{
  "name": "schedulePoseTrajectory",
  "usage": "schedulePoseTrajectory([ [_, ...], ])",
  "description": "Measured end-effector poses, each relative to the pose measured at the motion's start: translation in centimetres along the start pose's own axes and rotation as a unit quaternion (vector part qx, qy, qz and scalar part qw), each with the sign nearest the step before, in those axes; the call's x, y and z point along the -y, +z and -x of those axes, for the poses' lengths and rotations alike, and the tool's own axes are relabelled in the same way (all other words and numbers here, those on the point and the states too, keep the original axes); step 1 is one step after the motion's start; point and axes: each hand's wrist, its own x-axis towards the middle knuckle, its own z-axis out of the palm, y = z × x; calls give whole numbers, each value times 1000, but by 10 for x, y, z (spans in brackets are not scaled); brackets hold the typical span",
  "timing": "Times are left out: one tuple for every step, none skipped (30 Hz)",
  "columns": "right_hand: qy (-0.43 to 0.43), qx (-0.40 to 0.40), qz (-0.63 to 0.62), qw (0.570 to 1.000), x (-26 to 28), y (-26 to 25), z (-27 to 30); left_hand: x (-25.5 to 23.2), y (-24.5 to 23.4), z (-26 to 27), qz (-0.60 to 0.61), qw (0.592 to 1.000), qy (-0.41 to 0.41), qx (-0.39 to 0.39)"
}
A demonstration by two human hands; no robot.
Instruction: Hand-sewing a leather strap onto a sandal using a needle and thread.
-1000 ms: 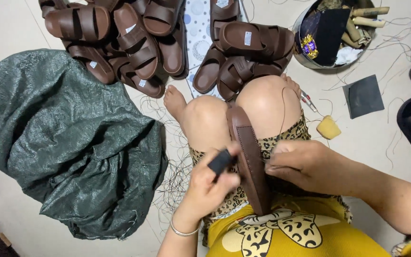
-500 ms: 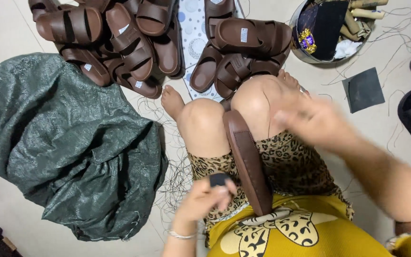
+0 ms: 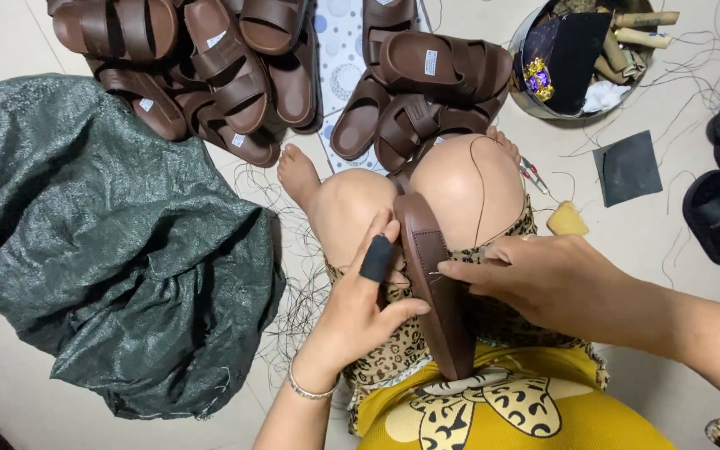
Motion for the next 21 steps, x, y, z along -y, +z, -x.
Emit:
schedulePoseTrajectory([
  [-7,-2,12,1000,0,0,-1,2,0,-1,-7,1000,7,7],
  [-14,-3,23,1000,0,0,-2,4,1,-2,-15,1000,13,13],
  [-14,-2,22,1000,0,0,-1,4,0,-3,-14,1000,12,13],
  [-12,32,50,998,0,0,-1,4,0,-3,20,1000,0,19],
  [-9,65,78,995,-1,0,-1,4,0,-4,54,998,-12,26],
  [-8,66,77,995,3,-2,-1,4,1,-5,55,998,-13,27],
  [0,79,101,992,7,-3,-2,5,2,-5,32,999,-10,14],
  [5,93,123,988,11,-5,-3,6,4,-4,8,1000,-8,1],
  [5,94,122,988,13,-5,-4,7,6,-6,9,1000,-10,0],
  [-3,120,141,983,16,-6,-5,8,8,-7,-17,1000,-2,-14],
  [-11,146,159,976,19,-6,-6,9,10,-8,-44,999,7,-29],
  [-11,147,160,976,23,-6,-16,14,12,-8,-43,999,7,-30],
  [-29,72,208,975,28,-6,-25,17,14,-9,-54,997,25,-44],
  [-45,-6,256,966,32,-6,-35,22,15,-10,-66,995,47,-59],
  [-45,-8,259,965,31,-7,-41,22,14,-12,-67,995,49,-61],
  [-38,-19,193,980,32,-8,-46,22,14,-12,-60,995,53,-65],
  [-30,-30,126,991,32,-8,-50,21,15,-12,-54,995,57,-68],
  [-30,-33,130,991,30,-10,-48,20,17,-8,-55,994,61,-69],
  [-34,-53,61,996,27,-12,-47,19,19,-5,-75,988,86,-107],
  [-36,-73,-9,997,25,-14,-45,18,21,-2,-93,979,110,-143],
  [-35,-76,-7,996,20,-12,-40,12,14,1,-94,979,114,-142],
])
